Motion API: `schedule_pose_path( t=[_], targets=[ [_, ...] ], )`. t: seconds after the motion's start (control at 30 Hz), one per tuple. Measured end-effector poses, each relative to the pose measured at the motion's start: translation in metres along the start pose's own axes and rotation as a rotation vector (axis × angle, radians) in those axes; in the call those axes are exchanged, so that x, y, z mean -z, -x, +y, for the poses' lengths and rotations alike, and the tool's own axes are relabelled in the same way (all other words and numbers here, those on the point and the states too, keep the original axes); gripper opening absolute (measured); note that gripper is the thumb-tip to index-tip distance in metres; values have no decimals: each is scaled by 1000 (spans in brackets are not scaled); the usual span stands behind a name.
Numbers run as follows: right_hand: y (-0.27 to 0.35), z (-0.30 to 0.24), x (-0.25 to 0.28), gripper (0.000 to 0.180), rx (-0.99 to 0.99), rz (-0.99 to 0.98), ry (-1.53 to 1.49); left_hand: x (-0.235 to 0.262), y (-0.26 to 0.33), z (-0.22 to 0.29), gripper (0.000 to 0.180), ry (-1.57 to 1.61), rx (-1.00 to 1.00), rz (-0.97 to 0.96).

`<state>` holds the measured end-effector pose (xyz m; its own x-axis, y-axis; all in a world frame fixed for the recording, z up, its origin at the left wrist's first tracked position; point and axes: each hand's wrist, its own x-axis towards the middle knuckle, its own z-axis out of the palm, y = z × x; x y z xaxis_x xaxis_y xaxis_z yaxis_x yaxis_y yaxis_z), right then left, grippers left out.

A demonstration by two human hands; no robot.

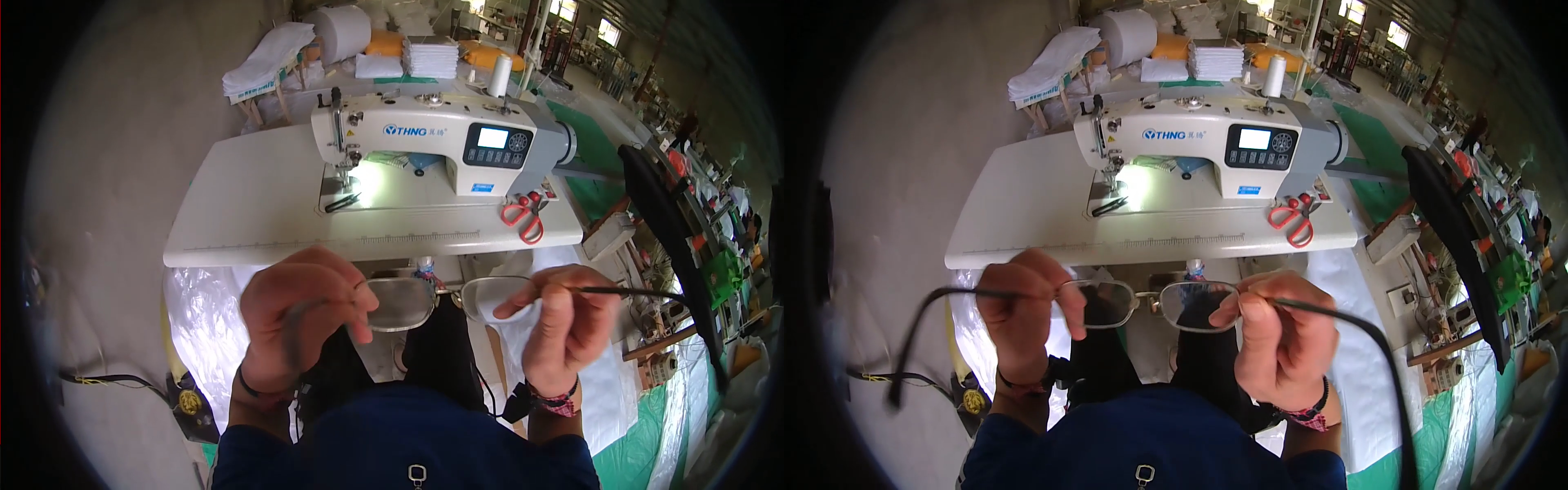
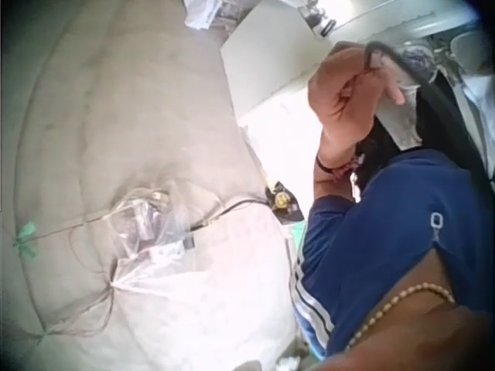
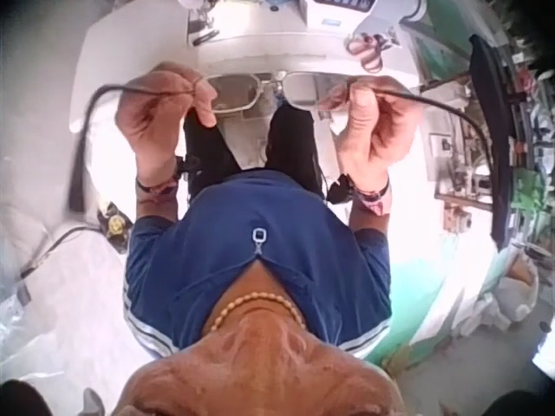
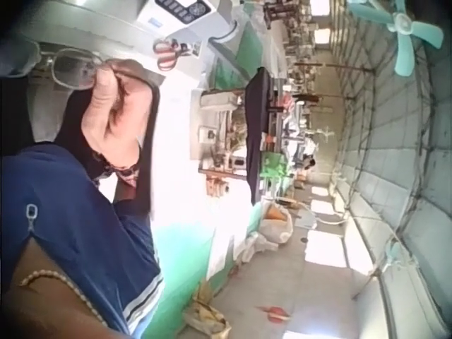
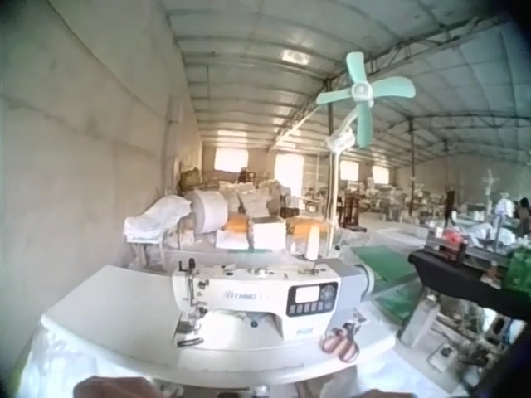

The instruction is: Sewing together large white plastic sheets using an industrial sewing machine in a manufacturing environment.

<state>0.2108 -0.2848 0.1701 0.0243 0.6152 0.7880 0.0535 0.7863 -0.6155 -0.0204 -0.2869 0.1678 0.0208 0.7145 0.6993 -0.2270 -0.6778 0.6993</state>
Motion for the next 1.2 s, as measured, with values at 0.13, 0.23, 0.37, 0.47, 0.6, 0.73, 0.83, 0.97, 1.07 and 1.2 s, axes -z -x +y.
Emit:
schedule_pose_path(
  t=[0.13, 0.23, 0.37, 0.47, 0.6, 0.73, 0.83, 0.97, 1.07, 1.2],
  targets=[
    [7, -38, -11, 11, 65, 159, -54, 1, 7, 25, 12, 85, -200, -62],
    [6, -50, -15, 18, 225, 76, -37, 7, 5, 39, 23, 180, -321, -194],
    [6, -57, -21, 26, 318, 76, 81, 11, 1, 61, 14, -97, -432, -410],
    [8, -61, -23, 26, 350, 204, 114, 7, -1, 68, 14, -207, -469, -426],
    [8, -65, -24, 30, 413, 218, 136, 6, -4, 70, 17, -120, -455, -476],
    [-10, -72, -22, 27, 447, 116, 133, 12, -6, 66, 18, -62, -411, -617],
    [-29, -84, 0, 31, 356, -283, 85, 6, -3, 64, 17, -84, -448, -460],
    [-27, -88, 1, 35, 345, -335, 73, -4, -9, 72, 18, 25, -595, -183],
    [-19, -80, -4, 30, 407, -200, 21, 0, -21, 79, 17, -161, -516, -471],
    [-20, -64, -6, 21, 487, -151, 68, 9, -27, 56, 18, -93, -542, -373]
  ],
)
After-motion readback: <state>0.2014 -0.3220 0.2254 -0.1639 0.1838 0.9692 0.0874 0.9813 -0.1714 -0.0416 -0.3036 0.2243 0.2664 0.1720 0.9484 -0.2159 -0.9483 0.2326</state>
